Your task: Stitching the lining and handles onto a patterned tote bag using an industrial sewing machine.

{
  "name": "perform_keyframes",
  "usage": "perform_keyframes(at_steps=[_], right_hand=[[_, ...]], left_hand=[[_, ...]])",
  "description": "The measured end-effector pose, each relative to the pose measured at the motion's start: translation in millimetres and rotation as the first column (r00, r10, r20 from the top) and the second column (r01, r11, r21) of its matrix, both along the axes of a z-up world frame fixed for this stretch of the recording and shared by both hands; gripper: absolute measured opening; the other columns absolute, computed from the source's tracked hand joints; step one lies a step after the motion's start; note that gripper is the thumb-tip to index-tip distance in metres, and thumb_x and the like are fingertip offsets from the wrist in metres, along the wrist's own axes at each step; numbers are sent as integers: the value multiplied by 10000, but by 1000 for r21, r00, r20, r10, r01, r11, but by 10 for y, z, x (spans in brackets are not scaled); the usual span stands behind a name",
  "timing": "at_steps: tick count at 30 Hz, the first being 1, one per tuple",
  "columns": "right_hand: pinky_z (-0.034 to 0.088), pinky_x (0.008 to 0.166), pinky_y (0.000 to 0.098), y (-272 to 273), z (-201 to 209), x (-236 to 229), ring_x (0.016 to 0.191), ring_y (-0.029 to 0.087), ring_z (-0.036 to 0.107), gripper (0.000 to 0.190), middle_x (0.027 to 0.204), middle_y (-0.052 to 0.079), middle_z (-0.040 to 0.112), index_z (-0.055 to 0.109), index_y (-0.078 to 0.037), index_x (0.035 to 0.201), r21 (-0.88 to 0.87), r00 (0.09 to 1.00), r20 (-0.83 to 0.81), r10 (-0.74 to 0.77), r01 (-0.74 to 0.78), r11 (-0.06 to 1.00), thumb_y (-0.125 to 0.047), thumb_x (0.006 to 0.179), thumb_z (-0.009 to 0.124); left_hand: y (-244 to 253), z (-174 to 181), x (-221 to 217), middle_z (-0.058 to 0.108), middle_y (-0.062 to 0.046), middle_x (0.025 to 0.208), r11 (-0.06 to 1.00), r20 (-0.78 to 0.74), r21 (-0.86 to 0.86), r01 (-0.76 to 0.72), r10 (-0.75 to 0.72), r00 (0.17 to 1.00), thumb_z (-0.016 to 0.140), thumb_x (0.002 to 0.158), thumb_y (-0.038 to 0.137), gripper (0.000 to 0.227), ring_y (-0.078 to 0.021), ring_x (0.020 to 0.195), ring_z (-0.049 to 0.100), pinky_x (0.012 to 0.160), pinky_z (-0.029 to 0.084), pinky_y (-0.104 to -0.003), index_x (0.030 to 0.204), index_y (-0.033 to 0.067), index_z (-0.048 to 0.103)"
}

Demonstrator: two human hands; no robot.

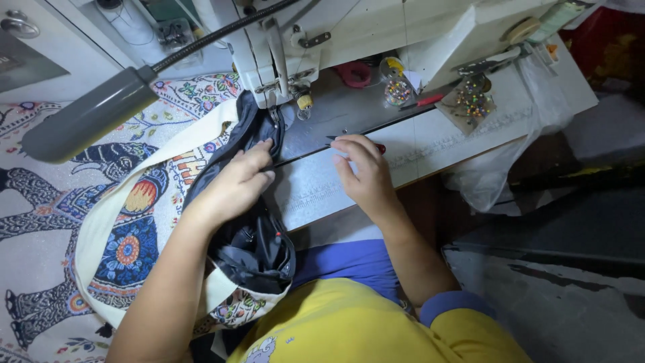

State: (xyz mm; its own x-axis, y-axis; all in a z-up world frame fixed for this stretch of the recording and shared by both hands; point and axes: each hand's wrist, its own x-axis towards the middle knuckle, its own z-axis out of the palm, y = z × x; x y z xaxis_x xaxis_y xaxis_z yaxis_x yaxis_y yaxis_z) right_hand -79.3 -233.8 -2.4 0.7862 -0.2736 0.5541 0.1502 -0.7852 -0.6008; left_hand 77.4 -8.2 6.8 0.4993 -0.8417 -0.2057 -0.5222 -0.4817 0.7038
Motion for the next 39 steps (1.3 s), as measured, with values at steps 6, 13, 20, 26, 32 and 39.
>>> perform_keyframes(at_steps=[6,13,20,26,32,39], right_hand=[[589,741,403,-389,340,-76,961,339,710,133,1050,169,715,719,25,1085,-68,954,294,-61,84,994,36,954,700],[478,734,362,-1883,648,-34,828,243,553,146,1006,156,588,609,7,1156,89,734,651,-196,182,979,-133,1113,605],[427,852,403,-2090,832,35,918,277,521,201,1013,160,539,589,41,1171,-95,787,616,27,40,995,-156,1136,571],[438,838,383,-1928,668,-102,908,262,542,205,1004,144,557,608,42,1175,-65,870,482,100,-78,995,-153,1121,573],[448,825,362,-1554,701,-136,898,248,563,210,994,127,575,626,42,1178,-28,918,351,185,-187,982,-149,1105,576],[460,808,338,-995,692,-80,887,231,587,220,982,108,596,647,43,1182,42,942,185,281,-294,955,-144,1088,579]], left_hand=[[212,-169,253,687,-232,1243,836,-411,-488,-253,36,911,542,998,161,165,-298,1307,593,1125,397,-451,892,44,588],[178,-19,290,622,-260,1419,702,-807,-389,-596,53,589,588,891,175,91,-297,1318,615,1037,452,-326,867,150,504],[131,-137,218,621,-272,1388,852,-421,-460,-250,39,906,583,998,198,198,-371,1426,484,1191,304,-524,931,12,592],[-47,98,-65,456,-284,1544,996,-22,-84,25,-27,999,554,1022,278,266,-467,1463,365,1177,184,-702,1108,35,620],[71,-61,36,448,-325,1536,961,-214,-266,-76,18,977,532,1026,192,205,-500,1468,314,1185,181,-696,1072,3,598],[312,-229,234,490,-10,910,744,-562,-468,-476,165,811,551,1018,217,149,-180,944,544,906,426,-299,982,72,554]])
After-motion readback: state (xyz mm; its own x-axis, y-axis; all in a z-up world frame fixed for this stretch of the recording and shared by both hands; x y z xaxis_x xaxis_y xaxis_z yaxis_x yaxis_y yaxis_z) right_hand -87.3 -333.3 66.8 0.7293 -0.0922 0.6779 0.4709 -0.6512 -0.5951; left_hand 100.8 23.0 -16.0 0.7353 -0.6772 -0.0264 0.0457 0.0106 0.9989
